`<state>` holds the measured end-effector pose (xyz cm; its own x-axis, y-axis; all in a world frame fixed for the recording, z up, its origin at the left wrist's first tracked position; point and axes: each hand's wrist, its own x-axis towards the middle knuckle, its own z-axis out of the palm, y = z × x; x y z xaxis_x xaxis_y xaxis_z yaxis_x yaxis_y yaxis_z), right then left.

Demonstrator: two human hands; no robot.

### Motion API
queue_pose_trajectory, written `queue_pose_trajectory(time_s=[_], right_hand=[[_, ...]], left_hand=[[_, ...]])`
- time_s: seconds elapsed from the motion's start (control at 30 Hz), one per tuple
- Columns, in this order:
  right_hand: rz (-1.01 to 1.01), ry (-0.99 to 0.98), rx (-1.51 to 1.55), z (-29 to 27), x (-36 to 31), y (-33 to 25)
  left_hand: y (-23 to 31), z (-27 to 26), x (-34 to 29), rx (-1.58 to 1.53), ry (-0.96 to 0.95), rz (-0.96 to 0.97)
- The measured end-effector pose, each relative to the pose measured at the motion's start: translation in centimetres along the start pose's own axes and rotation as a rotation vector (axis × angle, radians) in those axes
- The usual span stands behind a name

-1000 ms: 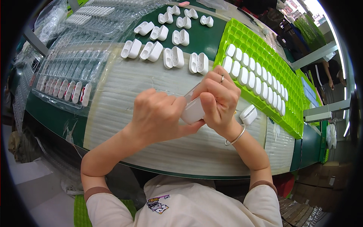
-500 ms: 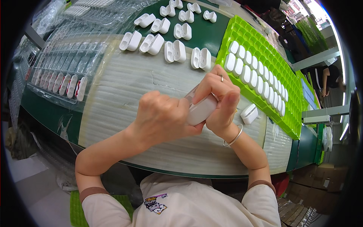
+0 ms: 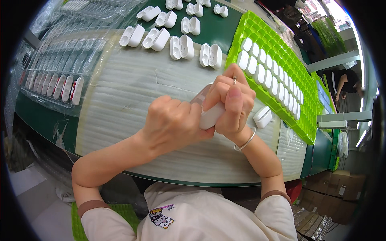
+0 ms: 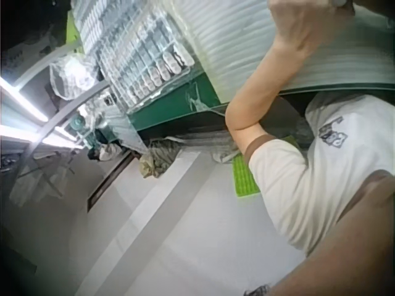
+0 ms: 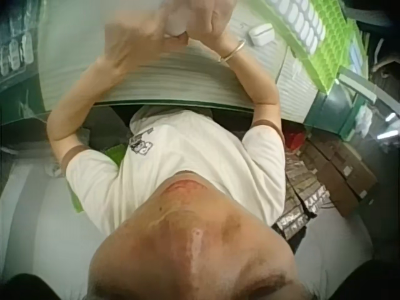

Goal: The person repeatedly picks up white earbud cases and small red components from a tray. They insert the red components into the cases, close the lids, and place the finished units into a green tray. The process is repetitive and performed by hand.

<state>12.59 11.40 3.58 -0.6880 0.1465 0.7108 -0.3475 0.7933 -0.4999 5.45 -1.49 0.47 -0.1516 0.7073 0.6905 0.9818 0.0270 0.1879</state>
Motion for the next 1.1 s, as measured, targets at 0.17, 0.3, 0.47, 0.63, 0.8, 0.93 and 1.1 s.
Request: queue_pose_trajectory(time_s=[0.17, 0.3, 0.47, 0.63, 0.8, 0.93, 1.1], right_hand=[[-0.034, -0.016, -0.138, -2.3, 0.7, -1.0], [0.113, -0.119, -0.057, -3.8, -0.5, -0.9], [-0.063, -0.193, -0.118, -4.9, -1.3, -1.8], [-0.074, -0.247, -0.067, -5.5, -1.1, -2.4], [-0.016, -0.071, 0.071, -4.5, -1.3, -2.7], [-0.039, -0.075, 0.072, -4.7, -1.5, -2.7], [-0.108, -0.058, 0.044, -4.8, -1.3, -2.5]], left_hand=[[-1.0, -1.4, 1.2, 0.157, 0.142, 0.021], [-1.5, -2.0, 1.9, 0.196, 0.242, 0.060], [-1.7, -1.8, 1.9, 0.051, 0.371, 0.148], [-1.6, -1.9, 2.0, -0.073, 0.402, 0.186], [-2.1, -1.7, 1.8, -0.066, 0.449, 0.312], [-1.2, -2.2, 1.6, -0.029, 0.401, 0.218], [-1.2, -2.1, 1.1, -0.009, 0.418, 0.224]])
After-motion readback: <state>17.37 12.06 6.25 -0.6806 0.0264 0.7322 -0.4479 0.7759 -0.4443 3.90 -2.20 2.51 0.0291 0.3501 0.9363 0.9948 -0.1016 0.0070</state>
